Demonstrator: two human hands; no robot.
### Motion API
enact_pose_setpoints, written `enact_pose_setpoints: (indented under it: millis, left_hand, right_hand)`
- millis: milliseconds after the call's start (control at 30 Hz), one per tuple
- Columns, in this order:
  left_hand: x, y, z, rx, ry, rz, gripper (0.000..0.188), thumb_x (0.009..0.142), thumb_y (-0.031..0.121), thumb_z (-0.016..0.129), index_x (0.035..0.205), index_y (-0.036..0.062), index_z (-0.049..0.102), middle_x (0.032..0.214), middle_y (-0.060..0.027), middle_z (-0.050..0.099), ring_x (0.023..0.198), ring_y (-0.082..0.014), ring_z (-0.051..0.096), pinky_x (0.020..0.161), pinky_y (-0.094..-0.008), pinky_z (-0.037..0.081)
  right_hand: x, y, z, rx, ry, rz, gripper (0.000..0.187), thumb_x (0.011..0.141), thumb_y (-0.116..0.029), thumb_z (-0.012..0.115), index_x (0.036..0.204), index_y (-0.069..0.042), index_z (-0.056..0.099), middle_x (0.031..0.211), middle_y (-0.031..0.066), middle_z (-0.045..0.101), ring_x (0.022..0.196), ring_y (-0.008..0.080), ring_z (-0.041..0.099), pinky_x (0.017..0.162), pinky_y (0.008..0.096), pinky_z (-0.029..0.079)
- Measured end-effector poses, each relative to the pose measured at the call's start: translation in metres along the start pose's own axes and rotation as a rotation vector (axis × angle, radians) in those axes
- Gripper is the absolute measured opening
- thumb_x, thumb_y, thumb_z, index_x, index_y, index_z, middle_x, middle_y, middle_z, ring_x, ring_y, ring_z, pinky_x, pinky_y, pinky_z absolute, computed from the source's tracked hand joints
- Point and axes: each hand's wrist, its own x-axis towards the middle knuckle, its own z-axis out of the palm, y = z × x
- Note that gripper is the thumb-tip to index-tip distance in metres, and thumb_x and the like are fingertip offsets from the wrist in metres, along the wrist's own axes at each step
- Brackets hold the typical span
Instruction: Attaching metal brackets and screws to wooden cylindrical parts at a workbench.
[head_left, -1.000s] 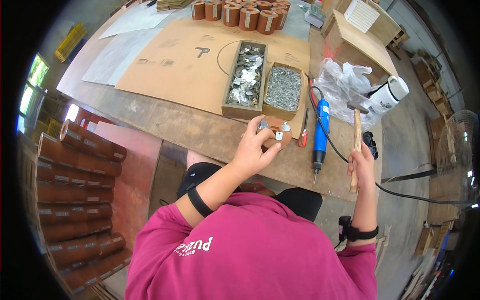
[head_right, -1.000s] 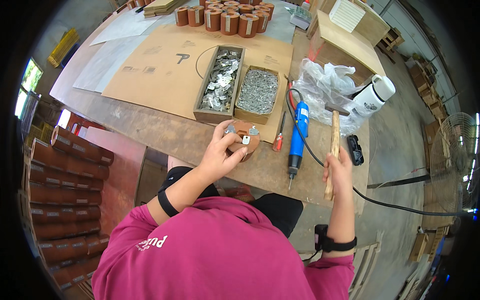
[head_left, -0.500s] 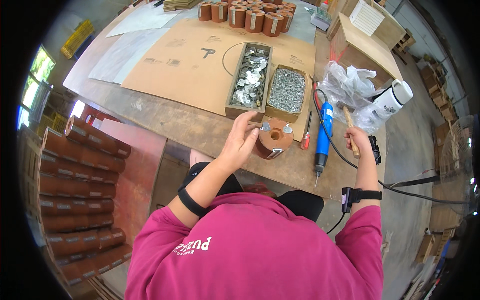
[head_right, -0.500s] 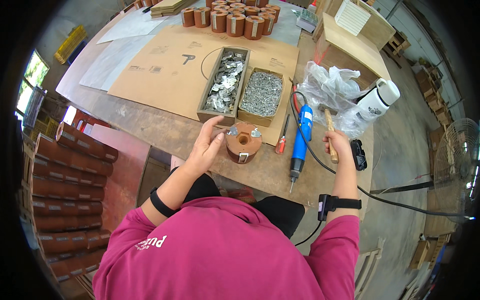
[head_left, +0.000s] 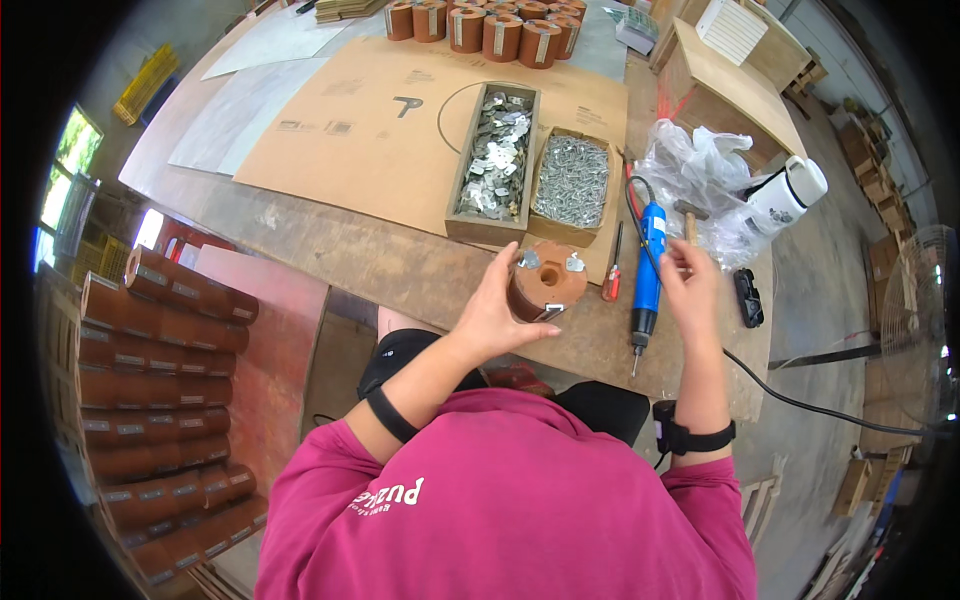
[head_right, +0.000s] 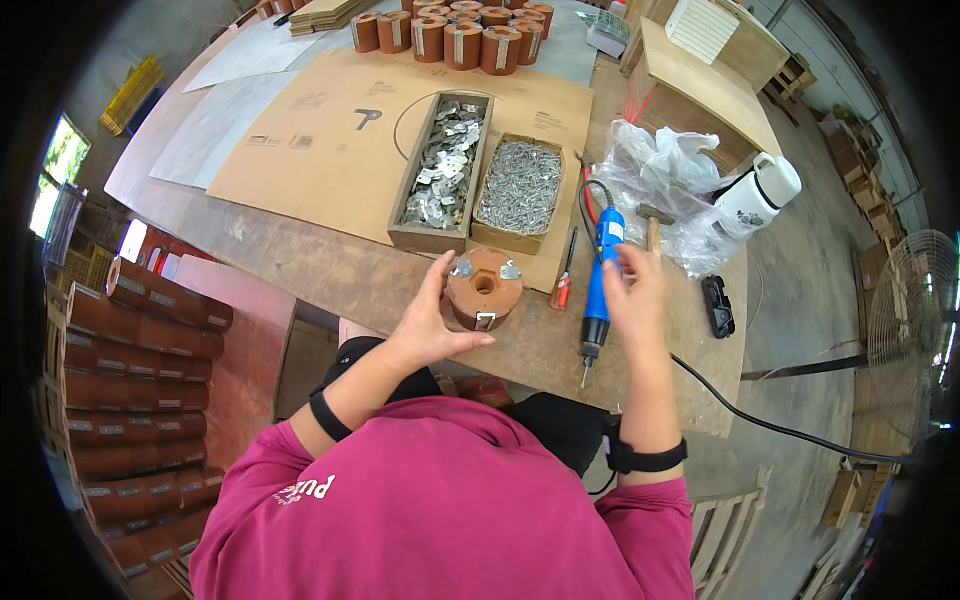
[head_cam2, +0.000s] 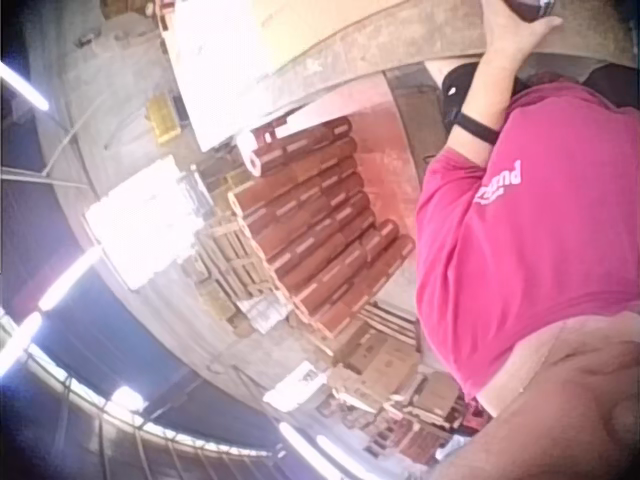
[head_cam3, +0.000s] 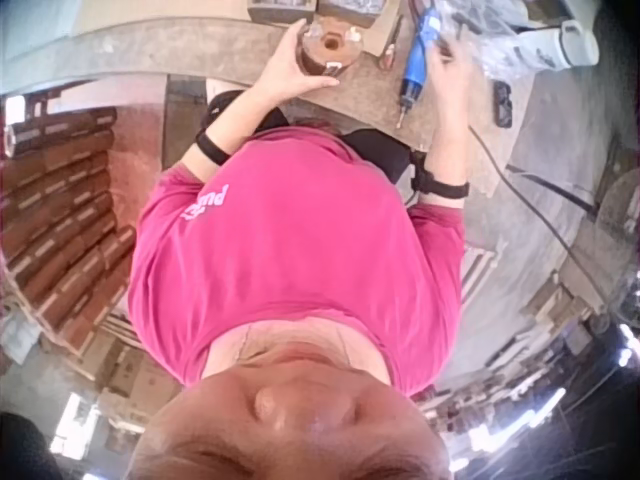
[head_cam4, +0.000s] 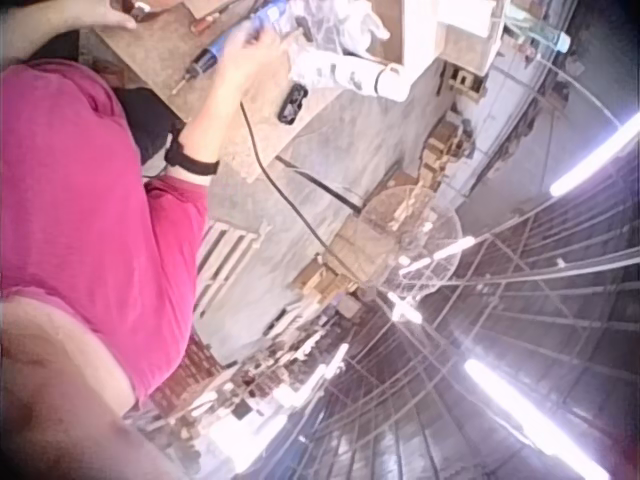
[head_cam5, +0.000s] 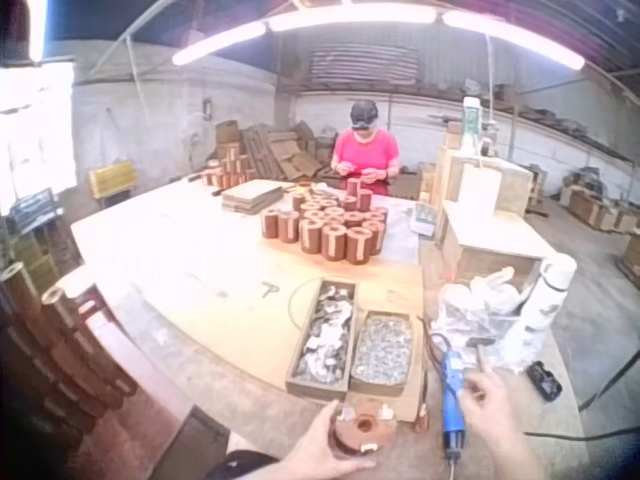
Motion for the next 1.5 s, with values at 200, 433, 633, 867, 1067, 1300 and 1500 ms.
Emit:
enact_pose_setpoints:
  millis: [200,433,633,867,1067,1300,1500]
  left_hand:
    - [0.012,0.004,0.008,0.034,-0.028,-0.016,0.091,0.049,0.023,0.082,0.124,0.0067,0.032,0.112,-0.0161,0.048,0.107,-0.0358,0.044,0.091,-0.0405,0.038]
    - [0.053,0.073,-0.044,0.792,-0.064,0.646,0.079,0.039,0.015,0.076,0.113,0.0081,0.049,0.103,-0.012,0.048,0.097,-0.0301,0.046,0.086,-0.0417,0.037]
    - [0.073,0.073,-0.031,1.16,-0.343,0.855,0.037,0.065,0.015,0.058,0.101,0.0108,0.052,0.102,-0.0107,0.048,0.099,-0.0261,0.046,0.082,-0.0373,0.035]
    - [0.069,0.078,-0.031,1.238,-0.461,0.873,0.041,0.065,0.015,0.06,0.105,0.0112,0.051,0.106,-0.0112,0.048,0.104,-0.028,0.044,0.085,-0.0422,0.033]
    - [0.035,0.078,-0.074,0.643,0.077,0.446,0.084,0.041,0.015,0.081,0.116,0.0079,0.045,0.106,-0.0126,0.051,0.1,-0.0249,0.05,0.088,-0.0356,0.037]
    - [-0.029,0.027,-0.082,-0.063,0.248,-0.002,0.085,0.049,0.01,0.082,0.121,0.0026,0.038,0.114,-0.0108,0.05,0.108,-0.0199,0.048,0.09,-0.0323,0.04]
    - [-0.034,0.016,-0.069,-0.098,0.107,-0.004,0.09,0.052,0.009,0.082,0.125,0.0021,0.031,0.118,-0.011,0.047,0.109,-0.0197,0.047,0.091,-0.0321,0.04]
  right_hand:
    - [-0.033,-0.034,0.017,0.293,-0.118,0.107,0.019,0.076,-0.006,0.06,0.094,0.001,0.059,0.083,0.0077,0.056,0.07,0.0141,0.056,0.062,0.0252,0.046]
    - [-0.047,-0.036,0.015,0.454,-0.125,0.206,0.017,0.079,-0.006,0.058,0.093,0.002,0.059,0.083,0.0073,0.057,0.069,0.0107,0.054,0.062,0.0236,0.046]
    - [-0.065,-0.016,0.025,0.456,-0.129,0.22,0.016,0.078,-0.006,0.058,0.092,0.001,0.06,0.081,0.0062,0.058,0.066,0.0106,0.053,0.061,0.0232,0.045]
    - [-0.076,-0.016,0.032,0.431,-0.158,0.197,0.015,0.077,-0.007,0.059,0.09,0.001,0.06,0.078,0.0076,0.058,0.065,0.0121,0.056,0.06,0.0236,0.046]
    - [-0.065,-0.04,0.071,0.39,-0.362,0.088,0.015,0.075,-0.008,0.06,0.087,0.0,0.06,0.08,0.0114,0.057,0.069,0.0192,0.06,0.063,0.0288,0.048]
    - [-0.059,-0.076,0.134,-0.172,-0.381,-0.058,0.027,0.071,-0.022,0.066,0.089,-0.004,0.057,0.092,0.0113,0.053,0.091,0.0294,0.052,0.073,0.0403,0.045]
    - [-0.069,-0.076,0.144,-0.147,-0.303,-0.086,0.023,0.069,-0.017,0.067,0.083,-0.005,0.053,0.091,0.0107,0.054,0.089,0.0306,0.052,0.072,0.041,0.044]
